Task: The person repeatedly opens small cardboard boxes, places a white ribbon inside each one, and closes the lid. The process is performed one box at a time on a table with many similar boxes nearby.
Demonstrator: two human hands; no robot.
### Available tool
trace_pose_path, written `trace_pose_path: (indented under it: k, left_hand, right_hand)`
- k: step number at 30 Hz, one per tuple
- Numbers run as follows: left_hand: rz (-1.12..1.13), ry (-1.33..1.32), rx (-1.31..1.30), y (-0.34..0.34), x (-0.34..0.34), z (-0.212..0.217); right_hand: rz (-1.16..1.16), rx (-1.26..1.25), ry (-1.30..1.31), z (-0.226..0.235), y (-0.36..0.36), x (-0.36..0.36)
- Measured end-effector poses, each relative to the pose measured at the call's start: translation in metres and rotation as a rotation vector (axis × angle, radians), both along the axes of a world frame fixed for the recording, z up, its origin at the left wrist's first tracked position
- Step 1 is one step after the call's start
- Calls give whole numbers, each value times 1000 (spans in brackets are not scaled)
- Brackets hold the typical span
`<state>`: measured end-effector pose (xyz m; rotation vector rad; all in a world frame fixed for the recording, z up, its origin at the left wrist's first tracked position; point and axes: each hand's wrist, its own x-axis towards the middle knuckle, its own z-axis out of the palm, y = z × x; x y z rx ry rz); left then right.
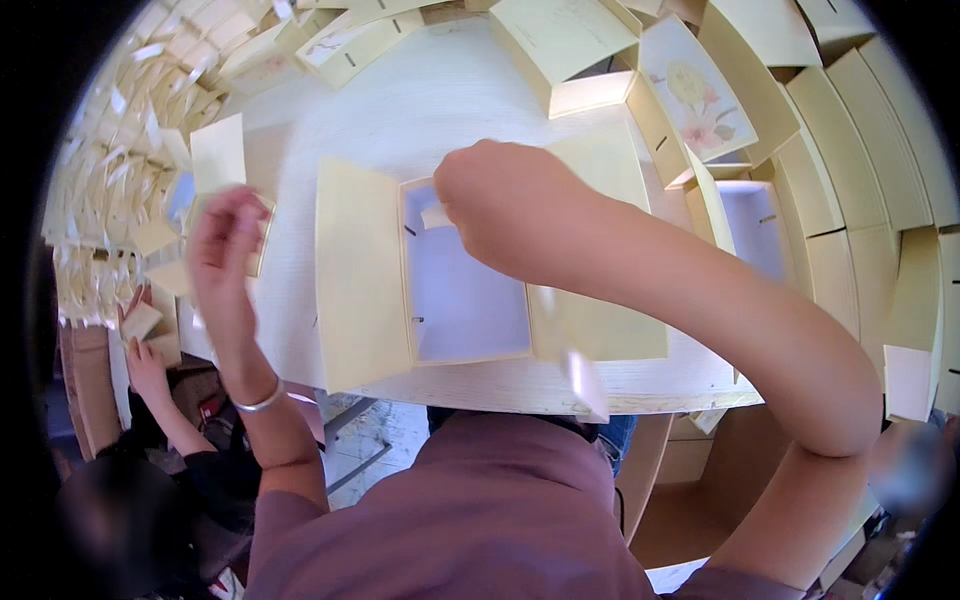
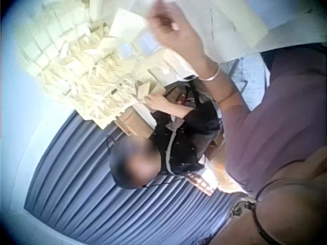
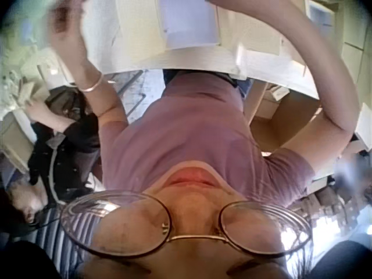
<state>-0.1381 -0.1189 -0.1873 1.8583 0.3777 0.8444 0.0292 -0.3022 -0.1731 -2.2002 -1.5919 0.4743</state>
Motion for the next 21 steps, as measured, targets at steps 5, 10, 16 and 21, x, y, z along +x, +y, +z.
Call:
trace_pose_path:
  k: [5, 10, 16, 21]
  left_hand:
    - [-230, 412, -81, -24, -2, -66]
    - [-274, 476, -299, -22, 1, -76]
    - [-288, 292, -443, -28, 6, -79]
    - [-233, 339, -532, -38, 12, -58]
  right_hand:
    - [4, 32, -21, -34, 19, 0]
    - [26, -42, 10, -45, 25, -1]
    - [46, -4, 15, -45, 27, 0]
    - [45, -7, 85, -48, 32, 0]
